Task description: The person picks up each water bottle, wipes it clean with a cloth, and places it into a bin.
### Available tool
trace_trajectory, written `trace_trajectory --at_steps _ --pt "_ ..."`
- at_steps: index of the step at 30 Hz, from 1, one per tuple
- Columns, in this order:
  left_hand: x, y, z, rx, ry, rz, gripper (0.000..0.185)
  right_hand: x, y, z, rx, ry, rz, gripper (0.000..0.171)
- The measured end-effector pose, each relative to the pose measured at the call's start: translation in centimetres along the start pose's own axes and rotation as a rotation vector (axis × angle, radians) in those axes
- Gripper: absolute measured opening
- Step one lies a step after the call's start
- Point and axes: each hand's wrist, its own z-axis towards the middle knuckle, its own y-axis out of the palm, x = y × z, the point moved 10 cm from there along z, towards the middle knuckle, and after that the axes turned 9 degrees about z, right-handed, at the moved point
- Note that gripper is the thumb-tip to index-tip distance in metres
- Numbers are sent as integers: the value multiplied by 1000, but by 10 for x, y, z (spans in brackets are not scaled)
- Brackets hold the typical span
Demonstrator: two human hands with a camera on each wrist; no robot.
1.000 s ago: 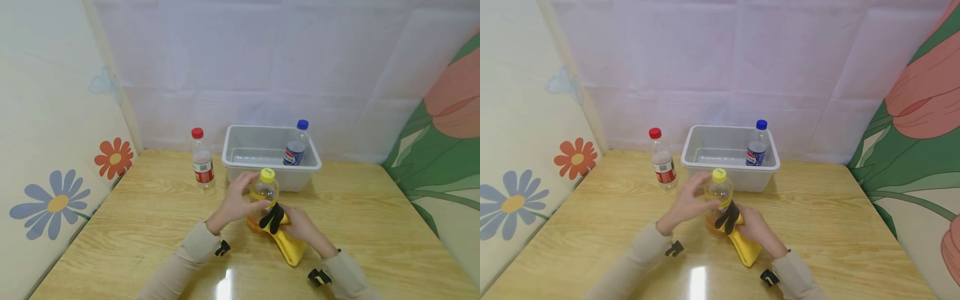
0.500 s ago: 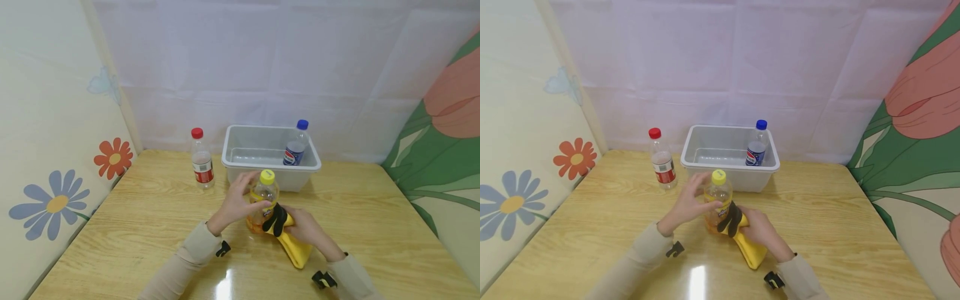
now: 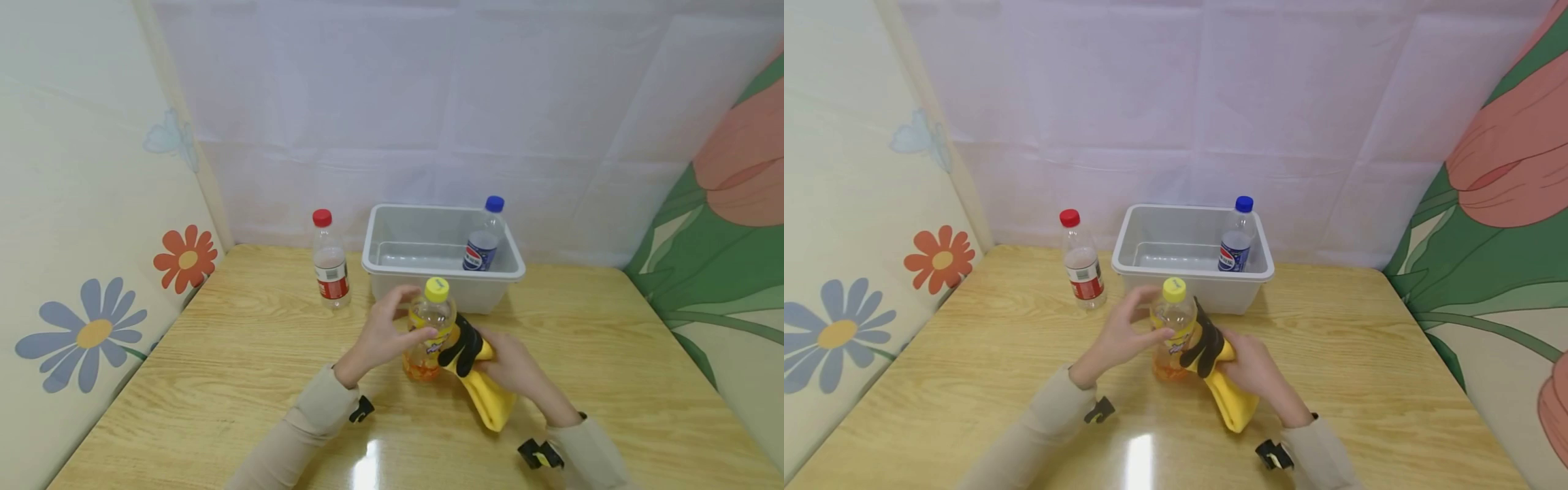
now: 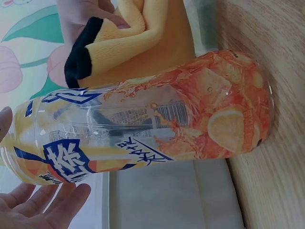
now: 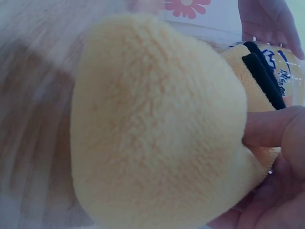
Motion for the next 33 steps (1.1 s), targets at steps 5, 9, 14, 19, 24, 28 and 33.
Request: trace_trajectory --at_steps 5,9,14,19,24,28,33 --pt "5 -3 0 17 43 -2 60 -4 -13 -1 46 -50 19 54" --pt "5 -4 -1 13 40 5 61 -8 -24 -4 74 -91 39 57" --pt "3 -4 -1 6 36 21 62 -10 -34 -6 93 -86 43 57" --pt "0 -5 -2 -7 30 20 63 -13 -41 -7 128 -89 56 58" --pt "1 -6 -2 -31 35 9 60 -17 -45 -7 158 -122 57 61" --pt "2 -6 -3 -52 44 8 58 -19 -47 -5 178 -141 60 60" --pt "1 -6 -3 -77 68 -4 57 -24 -50 -3 212 -178 65 58"
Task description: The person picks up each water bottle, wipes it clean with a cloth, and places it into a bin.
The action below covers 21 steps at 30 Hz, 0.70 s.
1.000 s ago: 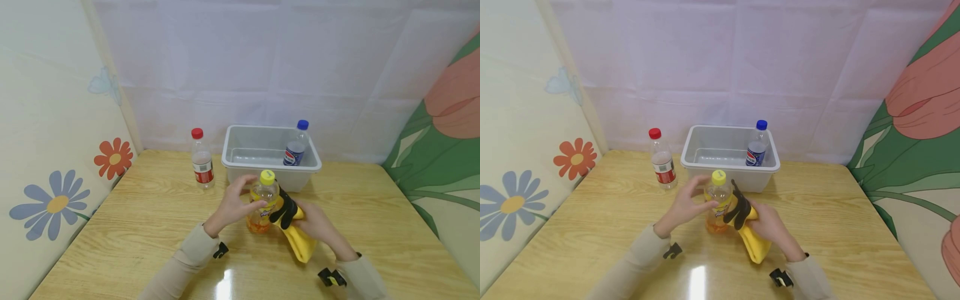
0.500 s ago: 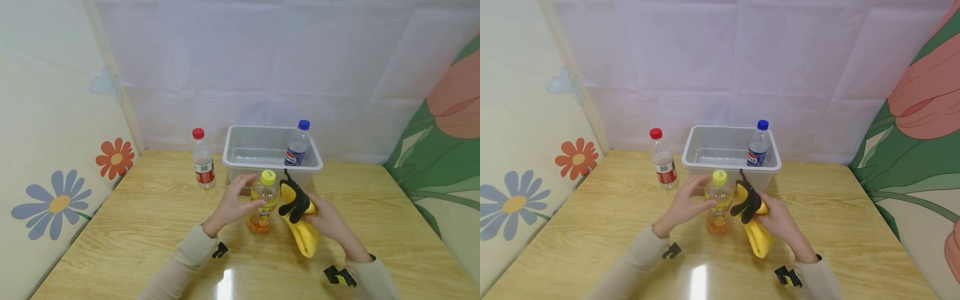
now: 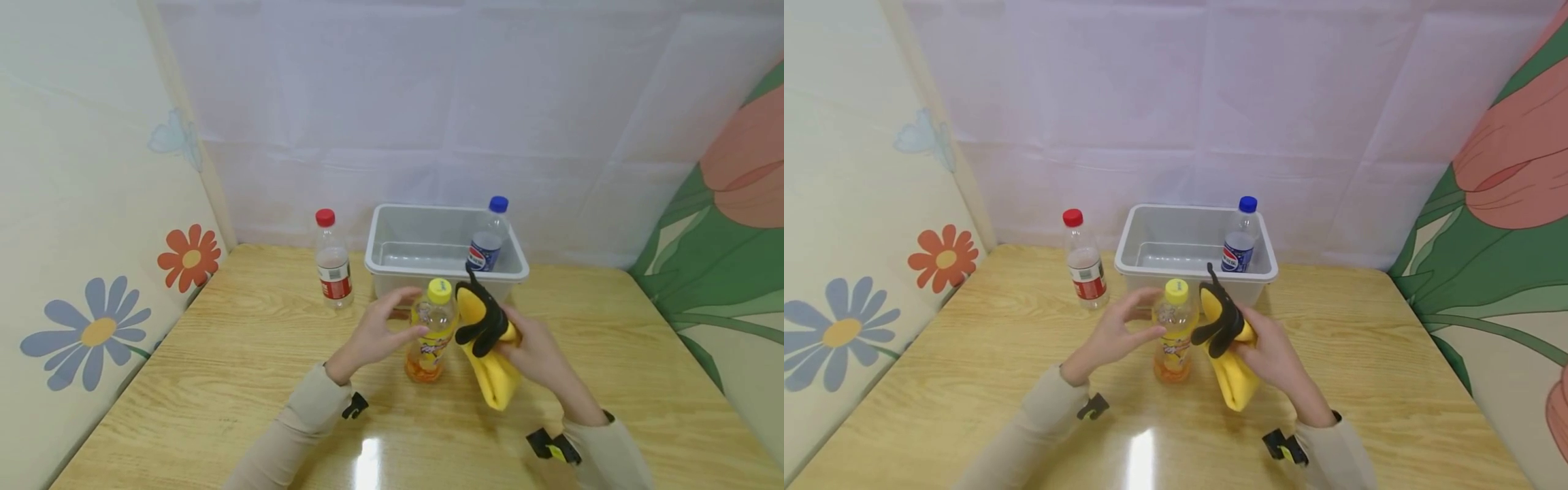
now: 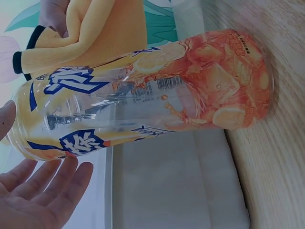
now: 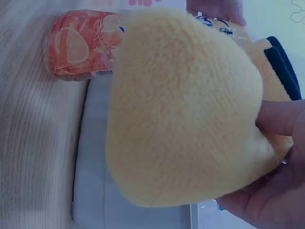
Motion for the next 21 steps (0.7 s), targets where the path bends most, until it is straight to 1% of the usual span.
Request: trace_trajectory --at_steps 6,11,15,18,21 --pt "3 0 0 -32 43 -19 56 -8 -2 4 15 -32 23 56" --pt "4 0 1 -47 65 -19 55 -10 -2 7 7 -30 25 57" --pt "5 -1 1 -43 84 3 54 -11 0 9 5 -41 22 60" --pt "6 -3 1 -31 86 43 54 -12 3 11 2 -59 33 59" --pt "5 -2 0 -29 78 37 54 -12 7 13 -16 -76 51 59"
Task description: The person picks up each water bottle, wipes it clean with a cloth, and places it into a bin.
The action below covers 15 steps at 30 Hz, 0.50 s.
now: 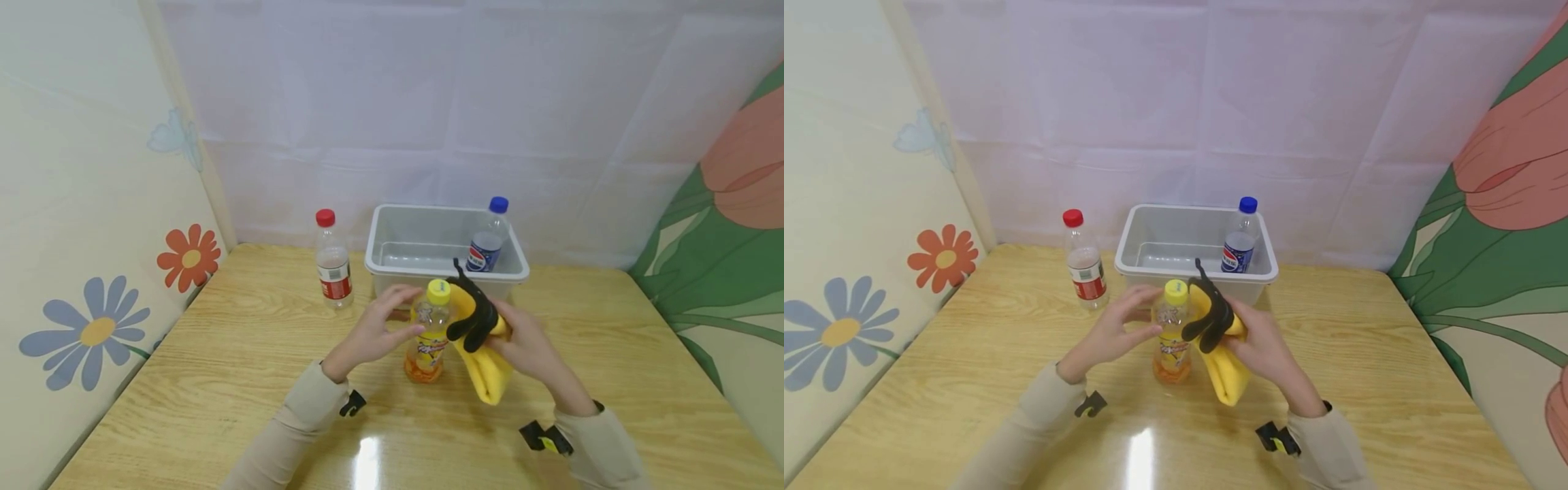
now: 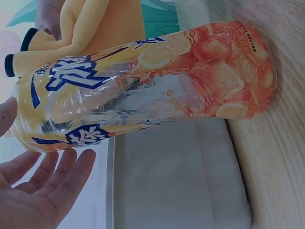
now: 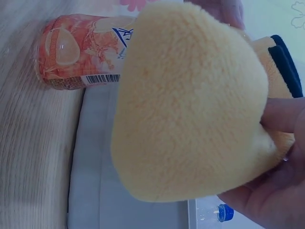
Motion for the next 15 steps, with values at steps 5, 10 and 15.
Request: trace_trajectory --at_steps 5,10,15 --pt "-1 3 -1 0 0 -76 54 -3 6 2 -36 -22 24 61" --pt "-1 3 -1 10 4 -106 51 -5 12 4 -75 -31 33 62" --pt "-1 3 -1 15 -1 -107 49 -8 17 7 -96 -58 -25 60"
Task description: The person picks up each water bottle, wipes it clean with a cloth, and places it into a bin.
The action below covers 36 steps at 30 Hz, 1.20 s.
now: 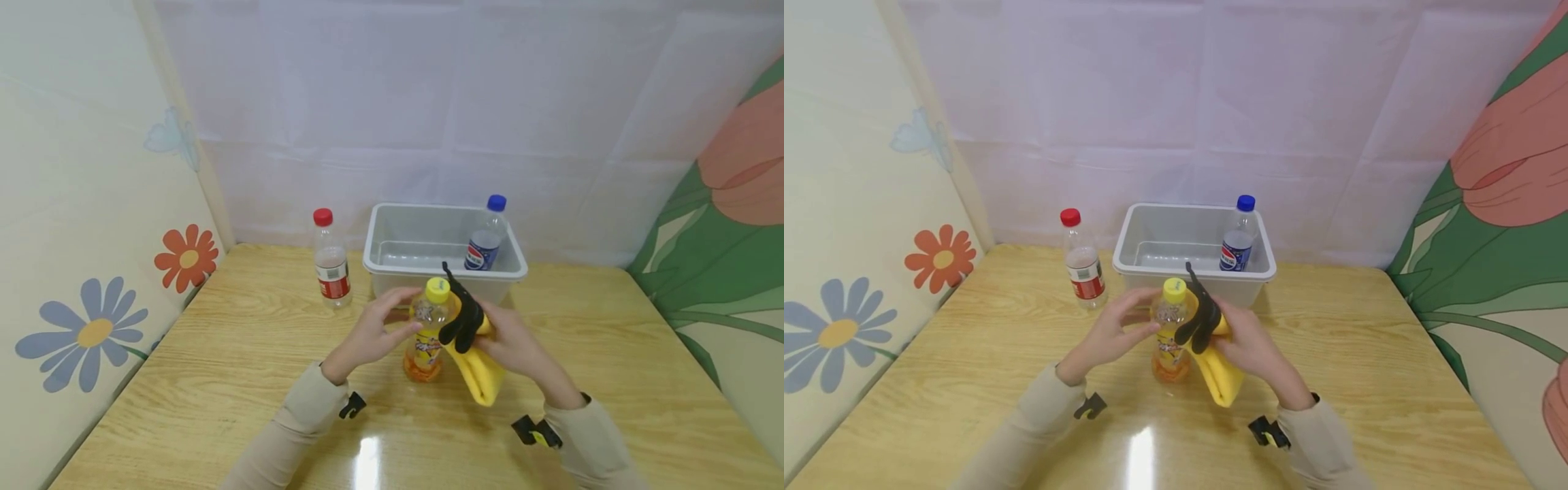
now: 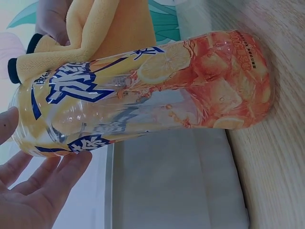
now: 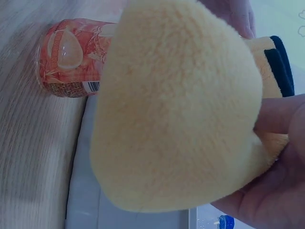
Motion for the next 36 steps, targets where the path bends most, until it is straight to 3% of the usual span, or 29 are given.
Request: trace_trajectory --at_steps 15,36 --pt "0 0 -2 -8 -24 -7 49 3 12 6 -86 75 -60 55" --pt "-1 1 -3 -7 -34 -12 51 22 28 -2 -74 138 -18 51"
